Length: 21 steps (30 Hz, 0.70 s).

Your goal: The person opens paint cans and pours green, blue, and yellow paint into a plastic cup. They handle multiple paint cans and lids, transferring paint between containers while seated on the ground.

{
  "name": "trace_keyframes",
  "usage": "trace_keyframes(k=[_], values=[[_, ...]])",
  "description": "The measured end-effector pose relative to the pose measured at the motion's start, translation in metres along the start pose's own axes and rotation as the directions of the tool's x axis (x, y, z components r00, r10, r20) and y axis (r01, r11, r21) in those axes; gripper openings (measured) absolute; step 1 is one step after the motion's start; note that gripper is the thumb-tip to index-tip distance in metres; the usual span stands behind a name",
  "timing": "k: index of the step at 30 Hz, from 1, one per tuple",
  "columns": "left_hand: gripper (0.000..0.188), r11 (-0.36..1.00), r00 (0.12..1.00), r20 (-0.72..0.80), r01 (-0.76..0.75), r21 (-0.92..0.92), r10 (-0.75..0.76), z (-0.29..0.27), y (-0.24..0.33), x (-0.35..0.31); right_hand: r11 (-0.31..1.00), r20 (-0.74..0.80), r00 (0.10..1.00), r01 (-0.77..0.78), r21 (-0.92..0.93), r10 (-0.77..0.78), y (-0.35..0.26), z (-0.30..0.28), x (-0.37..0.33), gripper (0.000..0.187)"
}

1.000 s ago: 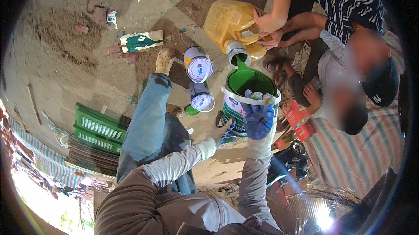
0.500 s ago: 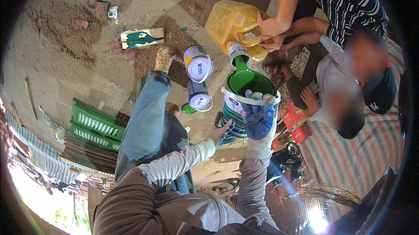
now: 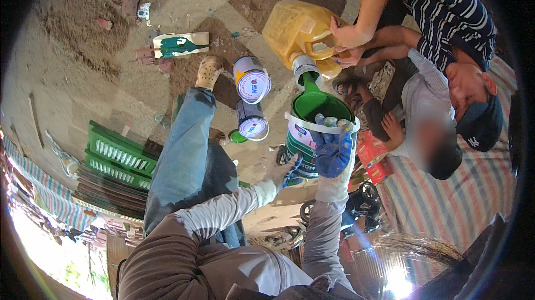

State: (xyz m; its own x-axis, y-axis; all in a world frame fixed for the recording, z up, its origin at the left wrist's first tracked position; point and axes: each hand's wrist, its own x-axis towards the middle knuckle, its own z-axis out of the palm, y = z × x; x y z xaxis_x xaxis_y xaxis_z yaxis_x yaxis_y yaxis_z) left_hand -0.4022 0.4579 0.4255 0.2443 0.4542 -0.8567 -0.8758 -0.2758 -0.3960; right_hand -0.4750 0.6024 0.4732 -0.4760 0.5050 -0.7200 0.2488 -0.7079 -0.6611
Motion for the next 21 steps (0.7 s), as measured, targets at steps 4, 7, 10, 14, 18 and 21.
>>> trace_keyframes(k=[4, 7, 10, 14, 18, 21], values=[[0.056, 0.999, 0.999, -0.003, 0.036, -0.003, -0.036, 0.005, 0.005, -0.003, 1.000, 0.074, 0.997, -0.002, 0.008, 0.001, -0.001, -0.001, 0.003, 0.032], [0.055, 0.999, 0.999, -0.010, 0.046, -0.002, -0.046, 0.009, 0.008, -0.006, 1.000, 0.085, 0.996, -0.006, 0.003, 0.006, -0.003, -0.002, 0.005, 0.033], [0.059, 0.998, 0.998, -0.028, 0.063, 0.015, -0.062, 0.013, 0.009, -0.010, 1.000, 0.105, 0.994, -0.010, 0.008, 0.009, -0.006, 0.000, 0.006, 0.033], [0.066, 1.000, 0.999, -0.032, 0.011, -0.016, -0.011, 0.014, 0.005, -0.010, 1.000, 0.101, 0.995, -0.002, -0.017, 0.003, -0.008, 0.003, 0.008, 0.034], [0.073, 1.000, 1.000, 0.010, 0.002, 0.021, -0.002, 0.011, 0.004, -0.002, 0.999, 0.112, 0.994, -0.006, -0.046, 0.011, -0.009, 0.006, 0.010, 0.033], [0.053, 0.993, 0.993, 0.011, 0.115, -0.024, -0.115, 0.011, 0.006, 0.000, 0.999, 0.088, 0.996, -0.024, -0.032, 0.026, -0.010, 0.008, 0.012, 0.032]])
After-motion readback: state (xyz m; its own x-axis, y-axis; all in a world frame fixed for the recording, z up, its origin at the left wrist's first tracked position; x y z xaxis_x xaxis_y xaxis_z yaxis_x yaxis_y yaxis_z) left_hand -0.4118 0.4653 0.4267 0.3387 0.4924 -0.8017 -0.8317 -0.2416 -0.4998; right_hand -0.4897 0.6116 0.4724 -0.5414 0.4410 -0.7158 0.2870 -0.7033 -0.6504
